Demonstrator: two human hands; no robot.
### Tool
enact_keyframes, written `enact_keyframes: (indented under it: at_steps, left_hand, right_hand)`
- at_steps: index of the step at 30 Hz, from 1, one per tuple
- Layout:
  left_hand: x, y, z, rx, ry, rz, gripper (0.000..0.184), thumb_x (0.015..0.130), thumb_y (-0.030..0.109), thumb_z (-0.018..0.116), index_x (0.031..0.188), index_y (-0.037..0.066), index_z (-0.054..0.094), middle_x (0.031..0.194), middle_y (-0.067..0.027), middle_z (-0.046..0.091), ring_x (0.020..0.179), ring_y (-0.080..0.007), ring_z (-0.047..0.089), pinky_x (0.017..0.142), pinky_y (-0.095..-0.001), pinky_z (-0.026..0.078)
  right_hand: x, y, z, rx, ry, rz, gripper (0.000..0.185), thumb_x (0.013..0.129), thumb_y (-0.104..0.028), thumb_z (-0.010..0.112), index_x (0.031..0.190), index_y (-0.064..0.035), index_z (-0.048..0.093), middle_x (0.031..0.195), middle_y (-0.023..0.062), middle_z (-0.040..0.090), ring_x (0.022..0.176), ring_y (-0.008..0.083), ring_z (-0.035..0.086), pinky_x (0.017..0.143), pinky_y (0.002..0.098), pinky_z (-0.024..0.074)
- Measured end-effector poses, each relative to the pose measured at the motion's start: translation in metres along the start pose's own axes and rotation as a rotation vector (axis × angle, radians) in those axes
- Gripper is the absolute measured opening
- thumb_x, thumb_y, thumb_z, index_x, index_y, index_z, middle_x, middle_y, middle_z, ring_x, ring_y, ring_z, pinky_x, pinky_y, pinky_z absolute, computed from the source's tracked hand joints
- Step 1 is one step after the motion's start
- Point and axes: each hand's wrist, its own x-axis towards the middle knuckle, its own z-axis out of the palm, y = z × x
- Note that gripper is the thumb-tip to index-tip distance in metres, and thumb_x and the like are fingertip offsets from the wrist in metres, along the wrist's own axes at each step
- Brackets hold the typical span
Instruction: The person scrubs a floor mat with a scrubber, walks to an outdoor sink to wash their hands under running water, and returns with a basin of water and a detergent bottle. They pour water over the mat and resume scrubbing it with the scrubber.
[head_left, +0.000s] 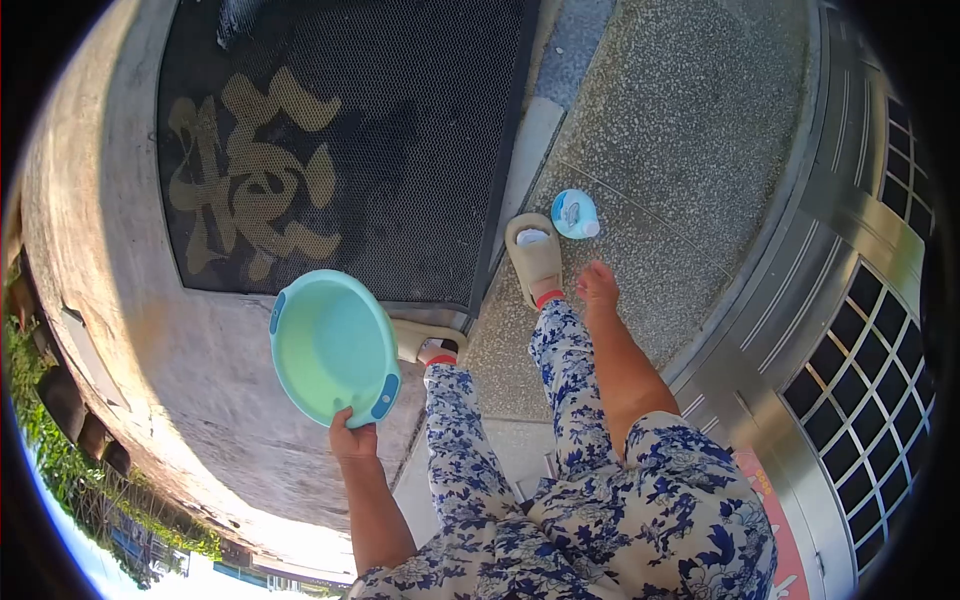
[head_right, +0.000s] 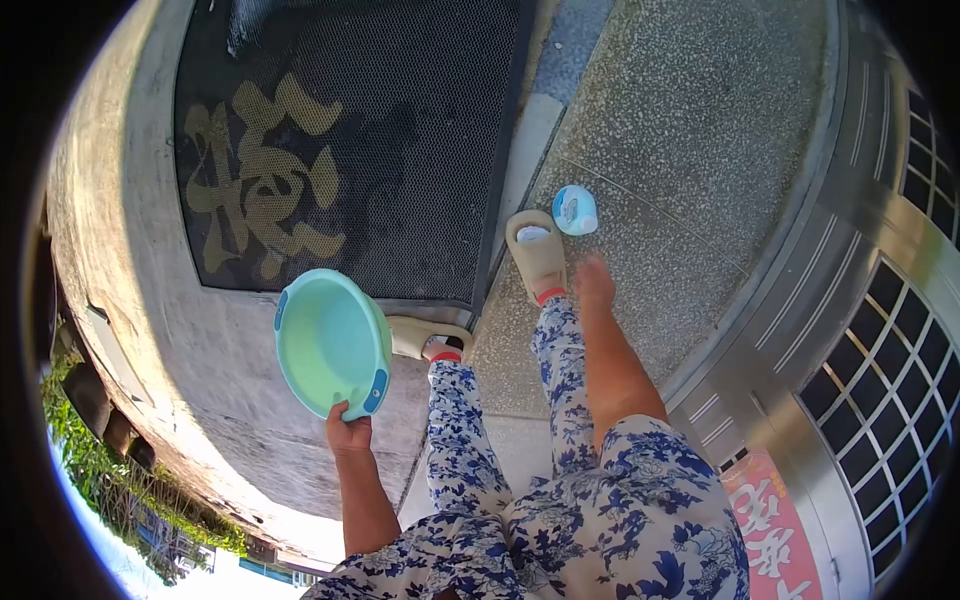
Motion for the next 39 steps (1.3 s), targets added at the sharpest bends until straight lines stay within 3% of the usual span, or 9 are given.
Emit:
enact_keyframes:
  at_steps: [6,13,19,24,26,28,32,35,39]
  left_hand:
    - [-0.074,0.035,-0.033,-0.130,-0.132,-0.024,0.045,0.071,-0.002,0.049,0.116,0.001,0.043,0.110,-0.0148,0.053,0.096,-0.0312,0.058,0.077,-0.0439,0.053]
    - [-0.214,0.053,-0.076,-0.350,-0.132,0.023,0.041,0.073,0.002,0.047,0.113,-0.002,0.042,0.105,-0.0179,0.054,0.086,-0.0342,0.060,0.073,-0.0445,0.055]
    - [-0.257,0.036,-0.129,-0.509,-0.092,0.022,0.034,0.074,0.004,0.045,0.107,-0.006,0.045,0.092,-0.0201,0.057,0.076,-0.0357,0.061,0.068,-0.0420,0.057]
    - [-0.309,0.017,-0.156,-0.588,-0.015,0.054,0.024,0.074,0.005,0.046,0.094,-0.009,0.049,0.082,-0.0209,0.055,0.065,-0.0333,0.059,0.065,-0.0395,0.056]
    - [-0.308,-0.002,-0.178,-0.409,-0.129,0.302,0.023,0.075,0.005,0.047,0.092,-0.009,0.050,0.080,-0.0212,0.053,0.063,-0.0321,0.056,0.064,-0.0383,0.056]
    - [-0.283,-0.010,-0.206,-0.598,-0.157,0.020,0.030,0.079,0.004,0.052,0.104,-0.010,0.044,0.101,-0.0242,0.049,0.093,-0.0328,0.055,0.075,-0.0321,0.054]
    - [-0.278,-0.062,-0.253,-0.608,-0.165,0.039,0.029,0.078,0.000,0.053,0.104,-0.010,0.045,0.100,-0.0234,0.049,0.090,-0.0321,0.056,0.075,-0.0310,0.053]
    - [-0.303,-0.101,-0.288,0.224,-0.231,0.770,0.029,0.072,0.007,0.069,0.092,-0.008,0.053,0.071,-0.0140,0.055,0.066,-0.0188,0.058,0.072,-0.0317,0.053]
    - [-0.356,-0.103,-0.284,0.720,0.037,0.749,0.036,0.065,0.017,0.077,0.083,-0.008,0.058,0.067,-0.0127,0.059,0.064,-0.0171,0.059,0.066,-0.0293,0.051]
  right_hand:
    - [-0.094,-0.054,-0.135,-0.203,0.014,0.074,0.021,0.078,-0.014,0.062,0.095,-0.0033,0.060,0.074,0.0054,0.058,0.062,0.0161,0.060,0.049,0.0278,0.0504]
    - [-0.120,-0.154,-0.269,-0.949,-0.306,-0.455,0.024,0.079,-0.019,0.063,0.096,-0.0011,0.063,0.074,0.0109,0.063,0.058,0.0161,0.060,0.048,0.0279,0.0500]
    - [-0.168,-0.233,-0.339,-0.429,-0.070,-0.228,0.017,0.079,-0.018,0.060,0.085,-0.0022,0.064,0.063,0.0074,0.059,0.054,0.0167,0.059,0.042,0.0291,0.0478]
    - [-0.144,-0.173,-0.406,-0.622,-0.115,-0.263,0.021,0.077,-0.021,0.060,0.073,-0.0013,0.063,0.064,0.0095,0.061,0.053,0.0204,0.061,0.051,0.0357,0.0503]
    - [-0.143,-0.150,-0.424,-1.785,-0.394,-0.934,0.014,0.074,-0.017,0.062,0.075,-0.0042,0.065,0.066,0.0104,0.062,0.060,0.0249,0.063,0.058,0.0393,0.0512]
    - [-0.167,-0.128,-0.443,-1.820,-0.440,-0.994,0.011,0.073,-0.016,0.062,0.075,-0.0058,0.065,0.069,0.0112,0.063,0.065,0.0265,0.063,0.059,0.0406,0.0512]
    - [-0.139,-0.091,-0.476,-2.097,-0.586,-1.053,0.030,0.069,-0.029,0.066,0.089,-0.0083,0.060,0.082,0.0123,0.062,0.081,0.0309,0.062,0.066,0.0455,0.0506]
    - [-0.184,-0.115,-0.495,-1.768,-0.539,-1.428,0.013,0.074,-0.018,0.058,0.075,-0.0079,0.066,0.070,0.0115,0.063,0.068,0.0263,0.064,0.057,0.0399,0.0508]
    - [-0.213,-0.143,-0.492,-0.883,-0.249,-0.489,0.022,0.075,-0.025,0.057,0.078,-0.0066,0.068,0.067,0.0112,0.064,0.059,0.0230,0.063,0.054,0.0361,0.0498]
